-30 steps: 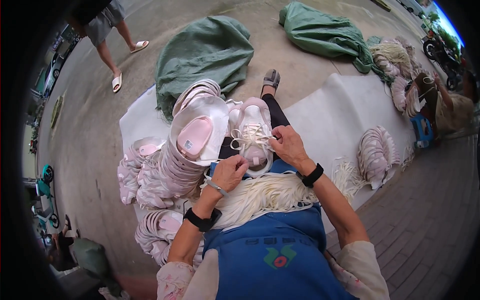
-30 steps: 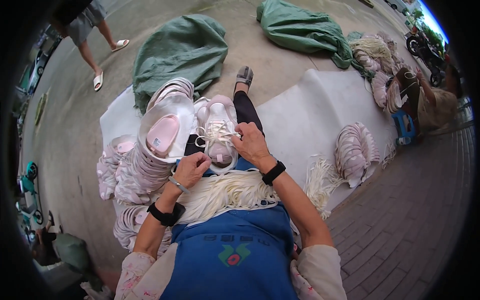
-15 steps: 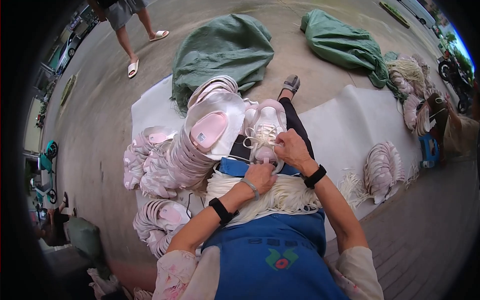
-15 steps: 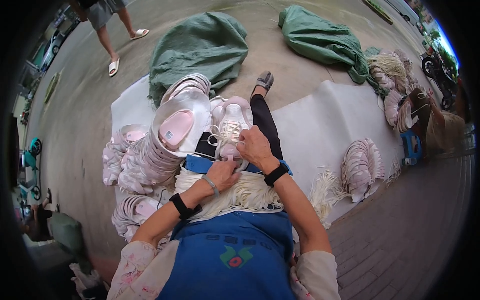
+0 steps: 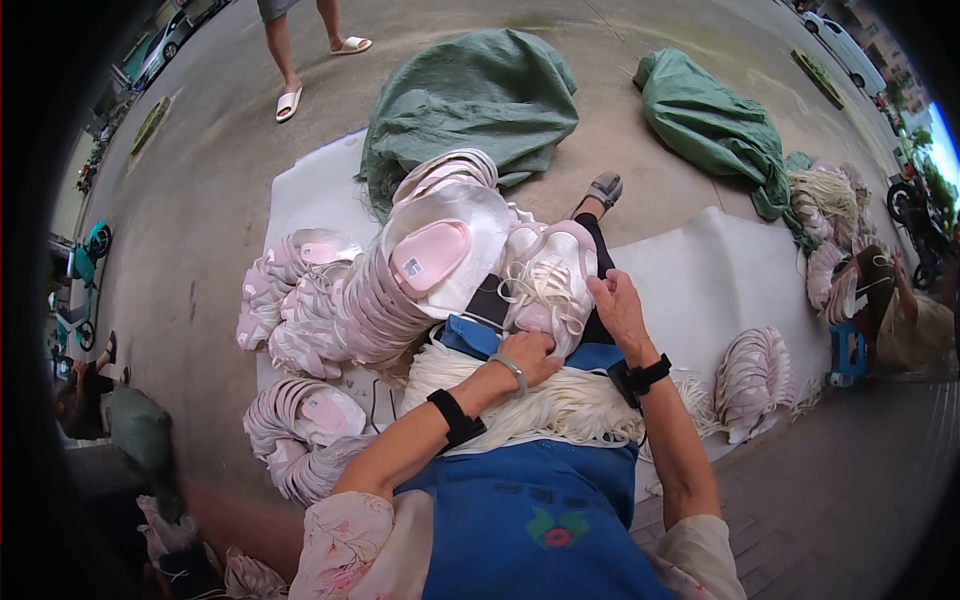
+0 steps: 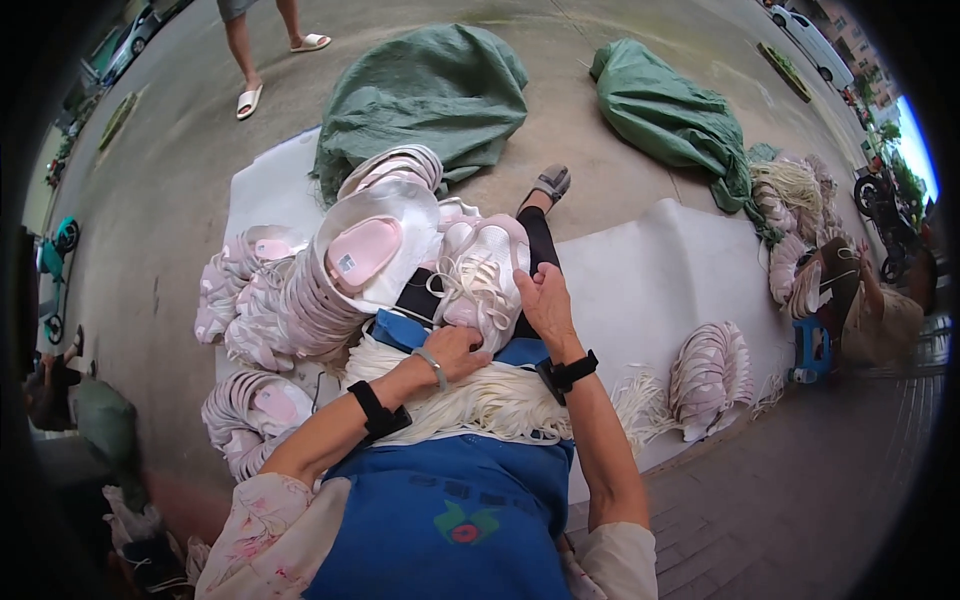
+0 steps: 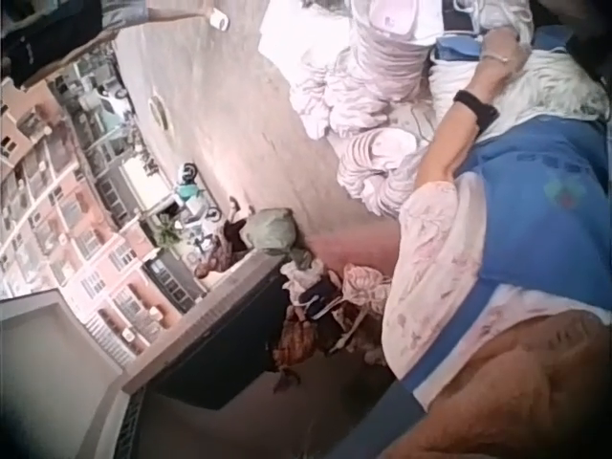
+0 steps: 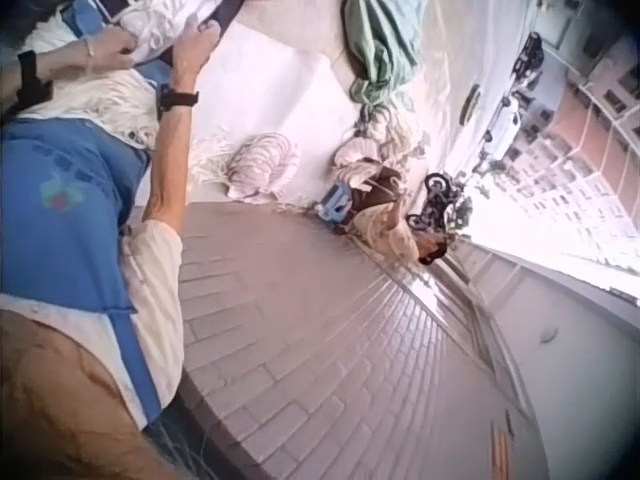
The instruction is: The recorder is lacing and organizing a large batch of pink and white sneakers outdoors.
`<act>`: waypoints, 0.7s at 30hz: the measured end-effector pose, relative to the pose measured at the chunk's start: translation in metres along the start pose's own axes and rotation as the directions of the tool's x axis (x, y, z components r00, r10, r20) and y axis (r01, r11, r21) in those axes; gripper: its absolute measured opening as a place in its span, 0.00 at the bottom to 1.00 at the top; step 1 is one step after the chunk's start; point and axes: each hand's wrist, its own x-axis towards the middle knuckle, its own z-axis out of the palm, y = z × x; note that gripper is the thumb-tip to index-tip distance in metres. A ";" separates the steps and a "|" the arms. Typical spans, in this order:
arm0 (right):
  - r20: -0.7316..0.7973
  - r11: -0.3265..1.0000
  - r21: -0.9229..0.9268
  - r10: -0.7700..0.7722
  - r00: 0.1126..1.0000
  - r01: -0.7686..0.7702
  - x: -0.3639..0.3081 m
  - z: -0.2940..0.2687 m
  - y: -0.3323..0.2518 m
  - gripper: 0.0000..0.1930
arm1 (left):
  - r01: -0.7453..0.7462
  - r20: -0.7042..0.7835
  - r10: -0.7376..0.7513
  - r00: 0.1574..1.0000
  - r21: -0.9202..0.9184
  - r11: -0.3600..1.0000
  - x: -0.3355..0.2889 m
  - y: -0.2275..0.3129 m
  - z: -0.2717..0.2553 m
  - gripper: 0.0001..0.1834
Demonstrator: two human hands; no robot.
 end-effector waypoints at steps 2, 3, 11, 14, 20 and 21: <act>0.088 0.997 -0.025 0.069 0.994 -0.067 -0.013 -0.004 0.003 0.34 | -0.010 -0.072 0.004 0.997 -0.078 0.997 -0.002 -0.004 0.000 0.19; 0.155 0.973 0.165 0.139 0.978 -0.164 -0.022 -0.002 0.005 0.33 | -0.026 -0.107 0.016 0.994 -0.097 0.995 -0.002 -0.006 -0.001 0.20; 0.627 0.575 0.637 0.003 0.779 -0.514 -0.031 -0.009 -0.024 0.23 | -0.025 -0.130 -0.021 0.991 -0.342 0.939 -0.019 -0.003 -0.051 0.17; 0.728 0.561 0.584 -0.044 0.684 -0.586 -0.034 0.000 -0.026 0.25 | -0.046 -0.074 0.024 0.997 -0.311 0.949 -0.026 -0.010 -0.065 0.16; 0.646 0.677 0.591 -0.072 0.760 -0.438 -0.045 0.003 -0.043 0.24 | -0.100 -0.694 -0.134 0.707 -0.286 0.953 -0.043 -0.042 -0.145 0.11; 0.620 0.685 0.612 -0.104 0.778 -0.396 -0.045 0.007 -0.044 0.23 | 0.119 -0.859 -0.021 0.511 0.047 0.992 -0.044 -0.067 -0.159 0.15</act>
